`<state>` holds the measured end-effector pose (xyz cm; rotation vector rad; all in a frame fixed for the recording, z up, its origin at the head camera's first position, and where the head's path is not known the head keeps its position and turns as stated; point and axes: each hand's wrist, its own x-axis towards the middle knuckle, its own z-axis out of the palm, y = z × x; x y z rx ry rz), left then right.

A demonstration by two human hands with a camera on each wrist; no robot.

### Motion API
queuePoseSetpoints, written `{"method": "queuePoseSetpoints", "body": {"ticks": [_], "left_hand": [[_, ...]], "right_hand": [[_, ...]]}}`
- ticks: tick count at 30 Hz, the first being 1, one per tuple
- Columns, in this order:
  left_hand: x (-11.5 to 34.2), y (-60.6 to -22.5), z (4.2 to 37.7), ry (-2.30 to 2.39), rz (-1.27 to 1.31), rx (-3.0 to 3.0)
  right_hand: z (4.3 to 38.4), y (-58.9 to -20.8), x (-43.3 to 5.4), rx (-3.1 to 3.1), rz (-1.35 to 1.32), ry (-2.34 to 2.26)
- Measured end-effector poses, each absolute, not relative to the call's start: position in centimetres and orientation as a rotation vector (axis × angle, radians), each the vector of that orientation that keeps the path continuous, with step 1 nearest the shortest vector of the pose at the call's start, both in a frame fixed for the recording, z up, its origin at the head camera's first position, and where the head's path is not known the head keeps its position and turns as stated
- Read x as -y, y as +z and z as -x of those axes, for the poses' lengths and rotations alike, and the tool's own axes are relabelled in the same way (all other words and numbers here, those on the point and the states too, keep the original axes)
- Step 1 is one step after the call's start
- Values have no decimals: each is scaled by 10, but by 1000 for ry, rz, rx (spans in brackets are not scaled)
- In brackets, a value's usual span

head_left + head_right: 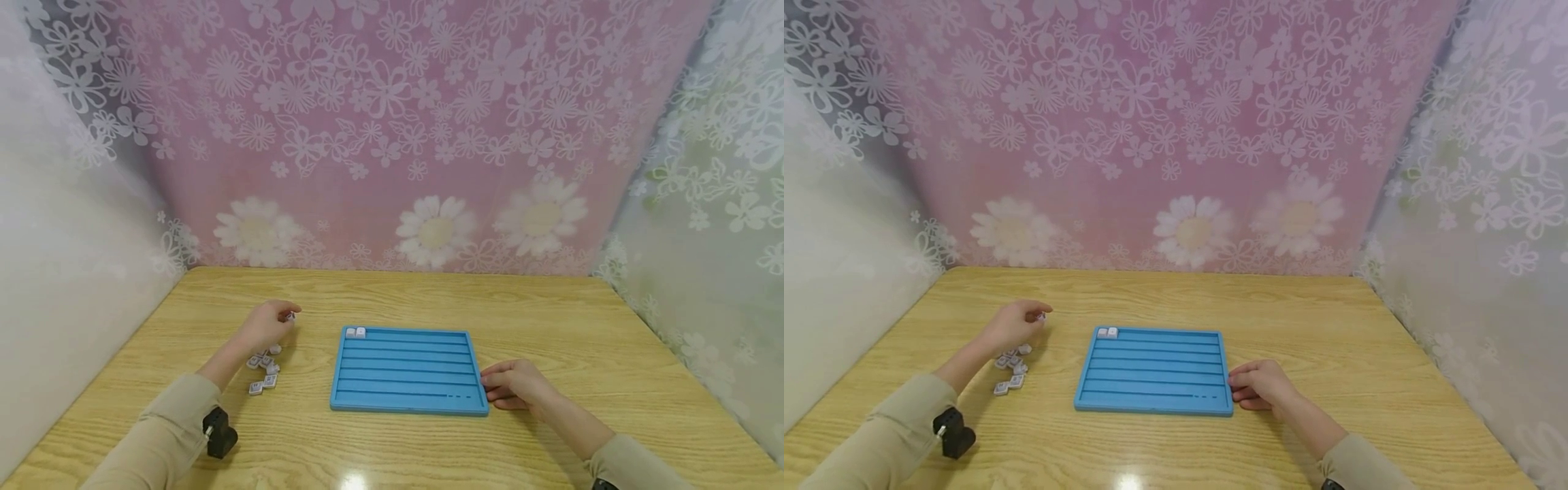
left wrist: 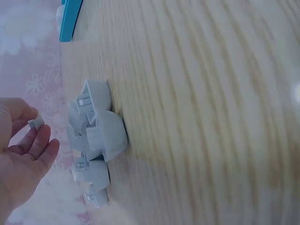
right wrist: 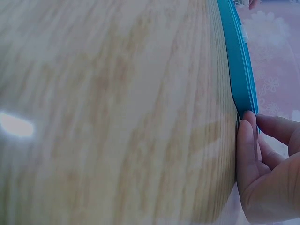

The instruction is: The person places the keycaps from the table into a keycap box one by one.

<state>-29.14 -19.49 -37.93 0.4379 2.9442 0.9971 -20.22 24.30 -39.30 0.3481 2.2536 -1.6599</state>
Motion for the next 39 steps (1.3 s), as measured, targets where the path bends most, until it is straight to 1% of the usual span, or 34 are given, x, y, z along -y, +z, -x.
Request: {"method": "queuePoseSetpoints", "body": {"ticks": [17,29,39], "left_hand": [[175,-371,289,1189,-458,-2846],[161,-375,282,1340,-611,-2715],[152,-375,277,1370,-586,-2666]], "right_hand": [[204,-393,-244,-2270,-350,-1647],[204,-395,-244,-2261,-362,-1650],[204,-395,-244,-2252,-340,-1656]]}}
